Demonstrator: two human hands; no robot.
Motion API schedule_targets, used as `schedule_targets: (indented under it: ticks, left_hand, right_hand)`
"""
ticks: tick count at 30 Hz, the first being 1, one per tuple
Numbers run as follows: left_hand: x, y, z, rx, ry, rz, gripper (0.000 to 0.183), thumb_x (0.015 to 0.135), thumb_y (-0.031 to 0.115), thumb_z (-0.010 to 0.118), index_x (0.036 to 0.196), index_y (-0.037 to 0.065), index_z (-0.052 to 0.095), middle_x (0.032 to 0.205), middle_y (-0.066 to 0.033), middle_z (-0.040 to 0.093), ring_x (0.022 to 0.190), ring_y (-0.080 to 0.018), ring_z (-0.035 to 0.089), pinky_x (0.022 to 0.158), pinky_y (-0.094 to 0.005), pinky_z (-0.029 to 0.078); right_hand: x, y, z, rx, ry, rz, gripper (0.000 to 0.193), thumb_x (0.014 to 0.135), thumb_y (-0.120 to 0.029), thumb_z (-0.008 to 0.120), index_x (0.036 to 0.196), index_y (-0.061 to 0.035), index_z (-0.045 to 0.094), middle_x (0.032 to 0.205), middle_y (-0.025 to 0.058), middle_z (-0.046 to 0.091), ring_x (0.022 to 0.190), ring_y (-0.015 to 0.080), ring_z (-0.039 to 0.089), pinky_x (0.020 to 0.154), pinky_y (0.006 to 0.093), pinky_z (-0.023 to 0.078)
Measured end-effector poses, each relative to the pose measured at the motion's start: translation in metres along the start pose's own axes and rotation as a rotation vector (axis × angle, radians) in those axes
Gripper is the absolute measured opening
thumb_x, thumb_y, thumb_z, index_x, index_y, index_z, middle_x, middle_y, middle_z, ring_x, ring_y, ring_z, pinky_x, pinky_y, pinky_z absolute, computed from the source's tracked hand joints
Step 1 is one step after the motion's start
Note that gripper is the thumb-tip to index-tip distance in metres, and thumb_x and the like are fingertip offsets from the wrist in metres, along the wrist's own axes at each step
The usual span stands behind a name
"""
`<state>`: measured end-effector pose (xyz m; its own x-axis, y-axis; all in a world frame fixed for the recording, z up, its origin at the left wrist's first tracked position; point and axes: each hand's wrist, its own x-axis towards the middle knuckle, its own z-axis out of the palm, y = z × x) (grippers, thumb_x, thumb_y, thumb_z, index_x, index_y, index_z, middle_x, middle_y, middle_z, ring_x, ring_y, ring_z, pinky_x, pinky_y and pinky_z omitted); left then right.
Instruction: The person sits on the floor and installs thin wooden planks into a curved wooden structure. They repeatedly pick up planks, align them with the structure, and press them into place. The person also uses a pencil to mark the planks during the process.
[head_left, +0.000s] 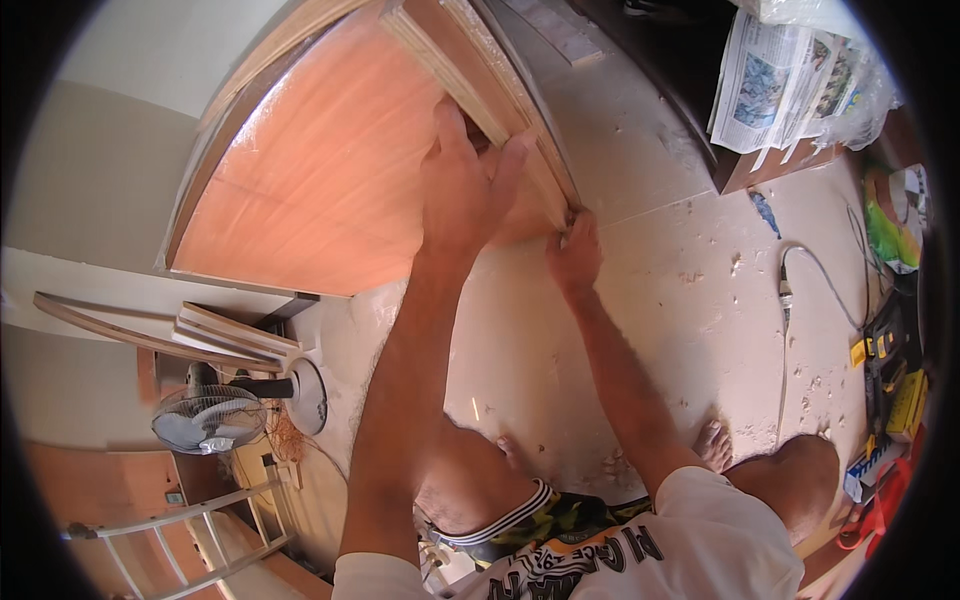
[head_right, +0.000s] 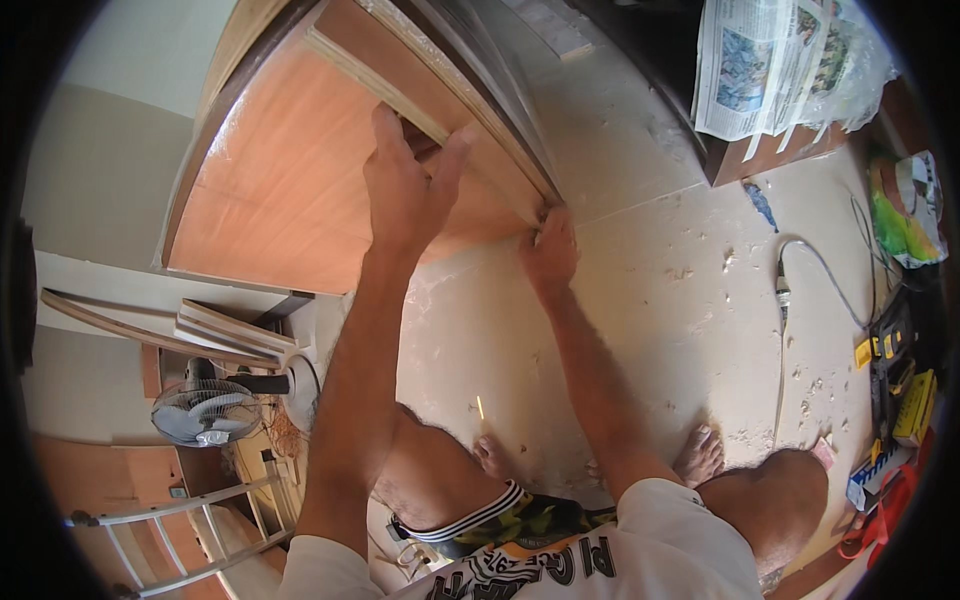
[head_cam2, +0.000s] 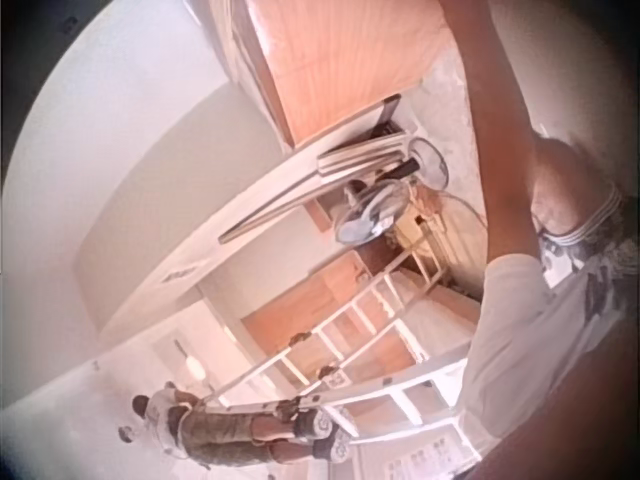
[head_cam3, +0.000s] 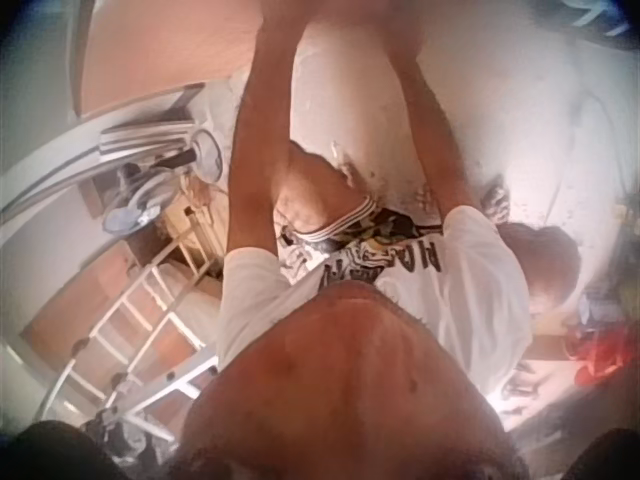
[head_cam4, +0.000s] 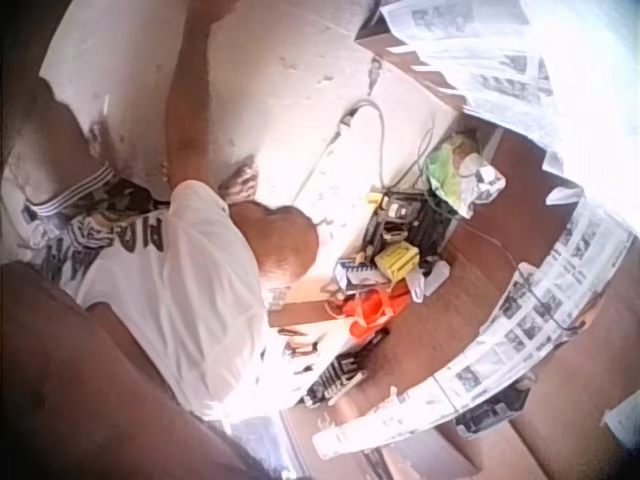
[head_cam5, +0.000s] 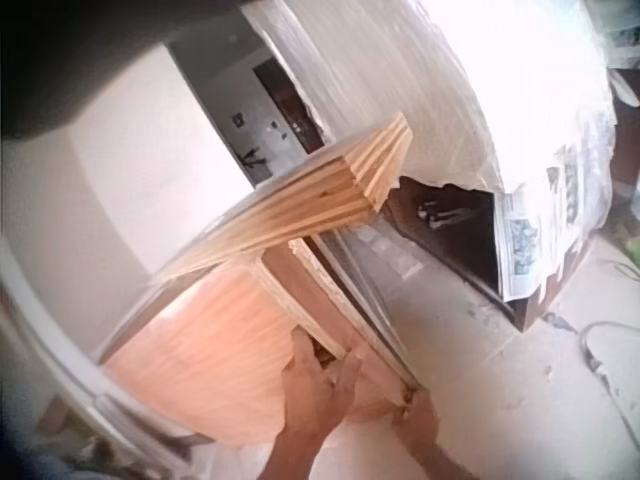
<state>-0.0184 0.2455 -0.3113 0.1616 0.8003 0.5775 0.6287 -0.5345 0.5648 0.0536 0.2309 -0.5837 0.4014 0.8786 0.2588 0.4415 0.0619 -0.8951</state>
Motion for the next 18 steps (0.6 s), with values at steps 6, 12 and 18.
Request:
schedule_targets:
  ticks: [6, 12, 18]
  left_hand:
    - [-0.0005, -0.0002, -0.003, -0.029, -0.004, 0.022, 0.057, 0.095, 0.015, 0.077, 0.129, -0.009, 0.038, 0.111, -0.0232, 0.073, 0.1, -0.0287, 0.076, 0.086, -0.0361, 0.063]
    - [0.0009, 0.005, -0.0028, -0.072, -0.009, 0.004, 0.06, 0.095, 0.016, 0.078, 0.133, -0.008, 0.038, 0.114, -0.023, 0.071, 0.102, -0.0289, 0.074, 0.088, -0.0373, 0.062]
    - [0.0022, 0.0047, -0.0081, -0.062, -0.01, -0.011, 0.061, 0.095, 0.017, 0.078, 0.134, -0.008, 0.038, 0.115, -0.0235, 0.069, 0.102, -0.0281, 0.074, 0.088, -0.0372, 0.062]
  right_hand:
    - [0.0032, -0.0028, -0.0025, 0.029, -0.026, -0.019, 0.032, 0.084, -0.009, 0.067, 0.113, -0.0098, 0.055, 0.115, 0.0097, 0.065, 0.106, 0.036, 0.067, 0.085, 0.0509, 0.056]
    - [0.003, -0.0031, -0.0047, -0.006, -0.046, -0.032, 0.034, 0.083, -0.01, 0.068, 0.114, -0.0115, 0.055, 0.12, 0.0088, 0.064, 0.111, 0.0361, 0.065, 0.086, 0.0522, 0.056]
    - [0.0051, -0.0081, -0.0038, -0.004, -0.067, -0.028, 0.036, 0.083, -0.012, 0.069, 0.116, -0.0115, 0.054, 0.121, 0.009, 0.064, 0.111, 0.0369, 0.065, 0.087, 0.053, 0.057]
